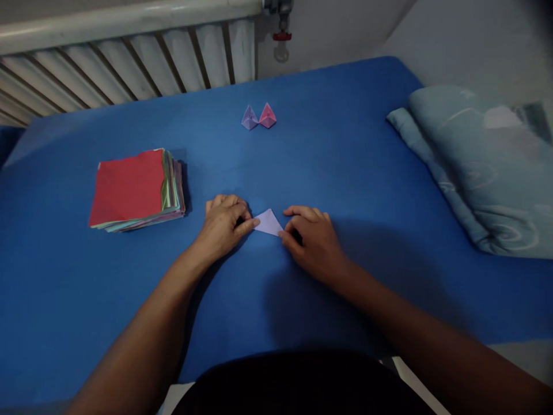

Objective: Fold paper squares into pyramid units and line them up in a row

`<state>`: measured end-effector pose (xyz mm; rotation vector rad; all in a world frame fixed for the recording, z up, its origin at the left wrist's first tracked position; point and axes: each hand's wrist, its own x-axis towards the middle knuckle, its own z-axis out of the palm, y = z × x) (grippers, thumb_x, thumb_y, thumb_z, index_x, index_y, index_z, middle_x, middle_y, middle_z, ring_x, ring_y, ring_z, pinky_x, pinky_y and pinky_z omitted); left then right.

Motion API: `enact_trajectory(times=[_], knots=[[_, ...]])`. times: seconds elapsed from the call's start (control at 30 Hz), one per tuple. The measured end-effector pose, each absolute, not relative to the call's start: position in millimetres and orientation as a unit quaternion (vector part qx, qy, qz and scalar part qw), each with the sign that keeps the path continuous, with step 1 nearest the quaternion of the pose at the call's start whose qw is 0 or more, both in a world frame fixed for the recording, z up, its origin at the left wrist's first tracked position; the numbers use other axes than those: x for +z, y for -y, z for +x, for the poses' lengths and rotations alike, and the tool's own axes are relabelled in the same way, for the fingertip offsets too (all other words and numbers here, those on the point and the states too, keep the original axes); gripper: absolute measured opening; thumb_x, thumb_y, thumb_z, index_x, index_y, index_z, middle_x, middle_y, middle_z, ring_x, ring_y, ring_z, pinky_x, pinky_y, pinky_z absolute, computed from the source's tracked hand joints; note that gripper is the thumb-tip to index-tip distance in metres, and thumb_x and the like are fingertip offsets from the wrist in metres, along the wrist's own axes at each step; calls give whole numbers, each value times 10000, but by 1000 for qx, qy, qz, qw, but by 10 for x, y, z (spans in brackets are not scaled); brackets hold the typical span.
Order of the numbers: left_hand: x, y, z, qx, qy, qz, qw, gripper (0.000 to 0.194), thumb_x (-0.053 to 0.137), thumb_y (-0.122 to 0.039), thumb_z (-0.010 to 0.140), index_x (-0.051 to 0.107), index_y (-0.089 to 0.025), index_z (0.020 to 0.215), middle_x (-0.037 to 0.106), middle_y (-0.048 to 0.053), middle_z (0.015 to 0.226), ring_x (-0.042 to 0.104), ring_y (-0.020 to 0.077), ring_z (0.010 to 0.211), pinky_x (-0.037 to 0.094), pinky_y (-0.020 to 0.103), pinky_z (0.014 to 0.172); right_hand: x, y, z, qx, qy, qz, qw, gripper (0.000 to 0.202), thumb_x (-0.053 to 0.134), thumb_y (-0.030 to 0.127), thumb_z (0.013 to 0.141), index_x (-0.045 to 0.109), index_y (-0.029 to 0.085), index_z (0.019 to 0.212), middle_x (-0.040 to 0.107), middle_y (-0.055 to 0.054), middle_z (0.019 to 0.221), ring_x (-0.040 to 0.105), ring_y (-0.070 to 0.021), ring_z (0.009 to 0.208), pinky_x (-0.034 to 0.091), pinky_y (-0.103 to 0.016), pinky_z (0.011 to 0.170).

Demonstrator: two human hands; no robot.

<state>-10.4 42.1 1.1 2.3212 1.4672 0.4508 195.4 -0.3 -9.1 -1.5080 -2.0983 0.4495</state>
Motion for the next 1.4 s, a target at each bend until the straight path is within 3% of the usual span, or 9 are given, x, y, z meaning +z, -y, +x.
enact_trajectory(times=[0.23, 0.33, 0.47, 0.57, 0.87, 1.0, 1.13, 1.4], knots=[[-26, -411, -105, 168, -516, 825, 160, 196, 653, -353, 829, 595, -191, 735, 638, 24, 891, 504, 223, 928, 328, 384, 824, -76, -1, 1952, 165, 776, -560, 239, 153, 551, 210, 852, 590, 191, 705, 652, -85, 1118, 570, -254, 997, 376, -402, 813], [-44, -413, -115, 168, -514, 827, 152, 201, 656, -360, 829, 596, -188, 743, 633, 26, 891, 499, 225, 931, 326, 375, 811, -70, 7, 1957, 156, 789, -549, 229, 109, 543, 208, 867, 648, 203, 896, 619, -90, 1178, 552, -258, 1011, 371, -411, 827], [-54, -412, -118, 170, -519, 826, 140, 211, 654, -376, 829, 596, -188, 754, 625, 29, 889, 492, 221, 917, 325, 361, 790, -78, 23, 1957, 116, 834, -509, 177, 367, 480, 149, 895, 605, 300, 1204, 530, -92, 1310, 519, -263, 995, 353, -420, 807], [-64, -404, -113, 176, -519, 826, 133, 220, 645, -387, 836, 594, -190, 753, 621, 30, 888, 490, 219, 919, 327, 355, 786, -90, 34, 1953, 77, 861, -486, 133, 410, 462, 144, 910, 598, 357, 1234, 484, -77, 1379, 486, -293, 1035, 328, -416, 773], [-97, -427, -283, 175, -540, 821, 59, 269, 658, -459, 811, 625, -192, 823, 614, 55, 925, 506, 236, 922, 363, 374, 809, -70, 66, 1981, 40, 869, -485, 92, 399, 472, 194, 934, 575, 362, 1281, 470, -69, 1424, 455, -300, 1106, 312, -415, 811], [-4, -235, -174, 221, -515, 827, -49, 204, 605, -361, 868, 636, -172, 940, 631, 119, 1061, 524, 279, 1021, 378, 426, 856, -55, 76, 1978, 38, 868, -485, 101, 379, 436, 210, 957, 590, 351, 1273, 485, -68, 1413, 452, -291, 1103, 308, -412, 824], [20, 57, 96, 232, -416, 879, -28, 223, 470, -225, 938, 620, -138, 1078, 665, 129, 1064, 576, 244, 994, 417, 411, 874, -61, 76, 1985, 39, 869, -480, 112, 372, 413, 228, 965, 588, 321, 1281, 498, -72, 1401, 450, -283, 1098, 312, -410, 821], [-128, 78, 141, 175, -435, 882, -55, 337, 405, -84, 901, 618, -93, 1162, 676, 152, 1156, 616, 269, 924, 453, 417, 791, -84, 97, 2017, 43, 870, -476, 121, 378, 429, 239, 958, 577, 319, 1297, 498, -80, 1407, 450, -303, 1139, 332, -431, 846]])
